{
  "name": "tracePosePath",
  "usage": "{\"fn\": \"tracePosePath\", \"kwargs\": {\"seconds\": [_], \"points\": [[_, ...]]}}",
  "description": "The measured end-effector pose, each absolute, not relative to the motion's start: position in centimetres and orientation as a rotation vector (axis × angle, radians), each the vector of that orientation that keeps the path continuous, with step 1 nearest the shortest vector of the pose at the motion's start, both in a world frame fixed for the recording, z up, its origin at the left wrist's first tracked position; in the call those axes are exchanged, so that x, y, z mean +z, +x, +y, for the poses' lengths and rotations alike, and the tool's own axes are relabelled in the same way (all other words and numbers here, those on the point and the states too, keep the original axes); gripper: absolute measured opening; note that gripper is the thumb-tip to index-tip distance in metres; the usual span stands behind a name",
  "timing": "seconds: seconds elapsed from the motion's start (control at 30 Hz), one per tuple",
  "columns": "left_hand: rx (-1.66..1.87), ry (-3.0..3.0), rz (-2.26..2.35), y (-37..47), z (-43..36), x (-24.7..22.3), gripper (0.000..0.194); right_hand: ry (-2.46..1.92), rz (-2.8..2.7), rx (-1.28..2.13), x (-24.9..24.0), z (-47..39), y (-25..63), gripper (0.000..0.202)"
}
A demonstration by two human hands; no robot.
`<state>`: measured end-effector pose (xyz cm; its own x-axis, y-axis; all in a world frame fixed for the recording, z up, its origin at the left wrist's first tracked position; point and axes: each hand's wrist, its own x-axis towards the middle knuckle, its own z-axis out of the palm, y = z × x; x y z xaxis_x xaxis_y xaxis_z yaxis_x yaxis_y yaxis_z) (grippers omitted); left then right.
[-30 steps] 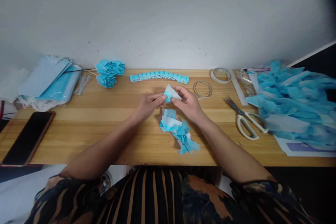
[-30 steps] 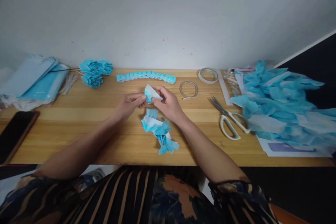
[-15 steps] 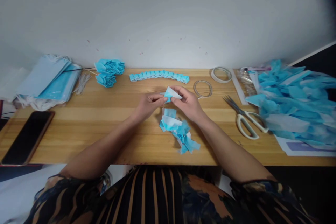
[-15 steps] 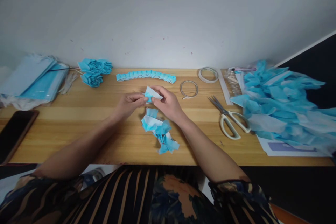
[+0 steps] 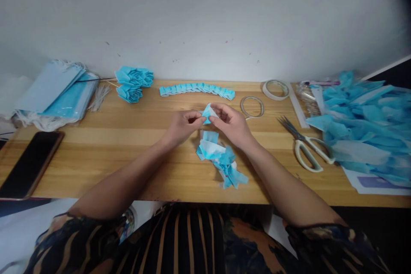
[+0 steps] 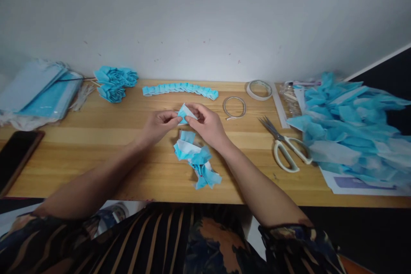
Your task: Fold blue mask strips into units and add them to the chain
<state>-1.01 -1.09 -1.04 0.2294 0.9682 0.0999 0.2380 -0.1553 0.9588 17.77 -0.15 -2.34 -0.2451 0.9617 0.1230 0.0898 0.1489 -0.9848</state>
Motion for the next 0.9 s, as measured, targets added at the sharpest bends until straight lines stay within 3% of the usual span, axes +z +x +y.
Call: {"fn": "tracePosePath", "kwargs": {"seconds": [0.4,0.53,0.6,0.7,0.9], "points": [[1.084,1.514,1.162,-1.1,-1.2,-1.5,0.045,-1.092,-1.462,0.996,-2.1,0.7,18.4,0.036],[1.142,1.813,1.090,-0.7,-2.2,-0.4,0.034,-1.094,-1.280,1.038,-2.4,2.0,19.5,0.042],[1.062,2.131,0.844,-0.1,-3.1,0.2,0.027,-1.092,-1.229,1.070,-2.5,2.4,19.8,0.046],[0.785,2.501,0.516,0.9,-4.2,0.5,0.034,-1.070,-1.207,1.132,-2.6,2.6,19.9,0.047],[0.342,2.630,0.513,-0.4,-4.9,1.2,0.031,-1.053,-1.181,1.191,-2.5,2.2,19.3,0.042]]}}
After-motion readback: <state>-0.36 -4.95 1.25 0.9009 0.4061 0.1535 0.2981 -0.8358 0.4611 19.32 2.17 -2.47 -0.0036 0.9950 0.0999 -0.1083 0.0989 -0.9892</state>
